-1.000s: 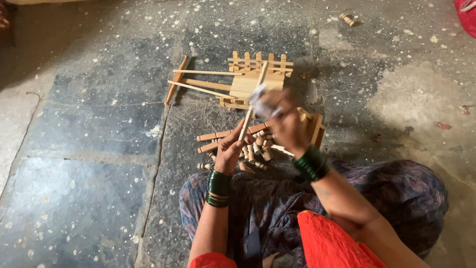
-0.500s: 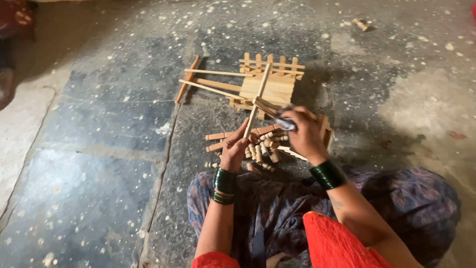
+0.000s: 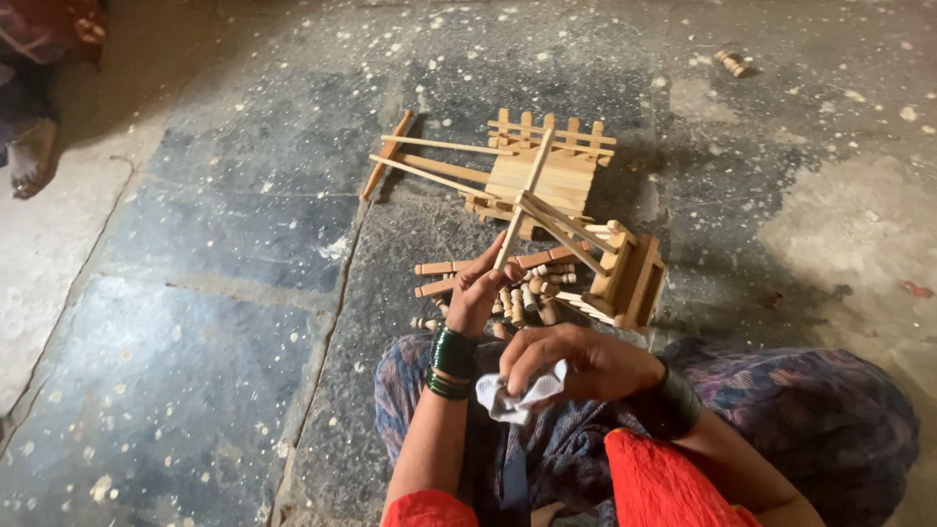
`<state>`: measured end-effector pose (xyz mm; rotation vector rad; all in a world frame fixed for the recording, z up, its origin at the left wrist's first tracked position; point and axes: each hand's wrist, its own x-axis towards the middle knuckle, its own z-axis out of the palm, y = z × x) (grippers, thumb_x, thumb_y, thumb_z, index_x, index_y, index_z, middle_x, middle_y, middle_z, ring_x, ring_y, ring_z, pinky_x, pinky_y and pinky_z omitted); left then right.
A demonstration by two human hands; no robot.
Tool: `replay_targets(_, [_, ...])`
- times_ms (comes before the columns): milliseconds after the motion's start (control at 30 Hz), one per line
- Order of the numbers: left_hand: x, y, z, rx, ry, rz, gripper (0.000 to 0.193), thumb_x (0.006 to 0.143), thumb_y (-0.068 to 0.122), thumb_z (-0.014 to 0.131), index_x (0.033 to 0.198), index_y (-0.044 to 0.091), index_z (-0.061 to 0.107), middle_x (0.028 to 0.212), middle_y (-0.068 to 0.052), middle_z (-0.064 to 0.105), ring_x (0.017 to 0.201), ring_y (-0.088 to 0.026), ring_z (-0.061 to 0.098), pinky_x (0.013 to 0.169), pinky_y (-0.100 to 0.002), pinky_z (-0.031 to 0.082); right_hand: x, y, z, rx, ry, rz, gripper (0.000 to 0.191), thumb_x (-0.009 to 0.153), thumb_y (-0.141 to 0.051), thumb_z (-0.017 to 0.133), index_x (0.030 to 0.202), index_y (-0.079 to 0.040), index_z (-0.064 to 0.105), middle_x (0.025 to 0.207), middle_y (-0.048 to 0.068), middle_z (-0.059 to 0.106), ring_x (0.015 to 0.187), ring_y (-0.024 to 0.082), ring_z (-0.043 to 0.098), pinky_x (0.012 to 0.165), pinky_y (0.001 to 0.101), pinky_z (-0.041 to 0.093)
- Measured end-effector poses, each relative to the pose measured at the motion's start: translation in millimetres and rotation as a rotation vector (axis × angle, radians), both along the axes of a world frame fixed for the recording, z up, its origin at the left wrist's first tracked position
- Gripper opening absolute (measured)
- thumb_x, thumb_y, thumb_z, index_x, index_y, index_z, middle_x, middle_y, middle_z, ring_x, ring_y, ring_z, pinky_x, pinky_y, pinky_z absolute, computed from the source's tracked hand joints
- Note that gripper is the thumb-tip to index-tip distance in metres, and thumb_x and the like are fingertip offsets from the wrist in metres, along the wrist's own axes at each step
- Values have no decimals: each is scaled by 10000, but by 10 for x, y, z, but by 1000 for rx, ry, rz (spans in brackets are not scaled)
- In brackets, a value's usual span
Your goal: The person sits on the floor and wipes wooden toy parts, including spindles, rails, and toy cart frames, one at a time with a white cloth, turning pieces to clean different sides and setting cleaned pieces aside.
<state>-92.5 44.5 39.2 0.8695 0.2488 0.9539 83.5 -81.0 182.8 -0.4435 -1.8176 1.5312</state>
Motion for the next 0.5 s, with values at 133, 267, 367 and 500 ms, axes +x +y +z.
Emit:
replay_targets(133, [4, -9, 5, 19, 26, -1, 690, 958, 163, 658, 1582, 6, 408, 1047, -80, 715, 1027, -206, 674, 1022, -396, 526, 227, 360, -265, 358, -101, -572, 294, 952, 9, 696, 1195, -151, 649, 1152, 33, 736, 997, 152, 716, 890, 335, 634])
replay_targets(267, [38, -19, -5, 31, 26, -1, 673, 974, 162, 656, 1580, 9, 408, 1028, -71, 710, 1036, -212, 674, 1031, -407, 525, 678, 554, -733, 486, -584, -1206, 408, 831, 50, 754, 1177, -144, 659, 1200, 114, 665, 1007, 241, 684, 818, 370, 618])
replay_targets(367, [17, 18, -9, 42, 12, 7, 660, 979, 164, 636, 1579, 8, 412, 1039, -68, 721, 1032, -200, 665, 1048, -410, 516, 692, 528, -1063, 317, -719, -1237, 416, 791, 58, 743, 1154, -124, 655, 1204, 130, 666, 1027, 264, 685, 775, 352, 619])
replay_targets(500, [-17, 17, -16, 10, 22, 32, 638, 983, 158, 602, 1572, -1, 416, 1044, -68, 727, 1021, -198, 661, 1040, -420, 505, 816, 369, -1163, 181, -896, -1184, 366, 828, -9, 774, 1153, -149, 681, 1224, 108, 685, 1016, 273, 699, 799, 362, 599])
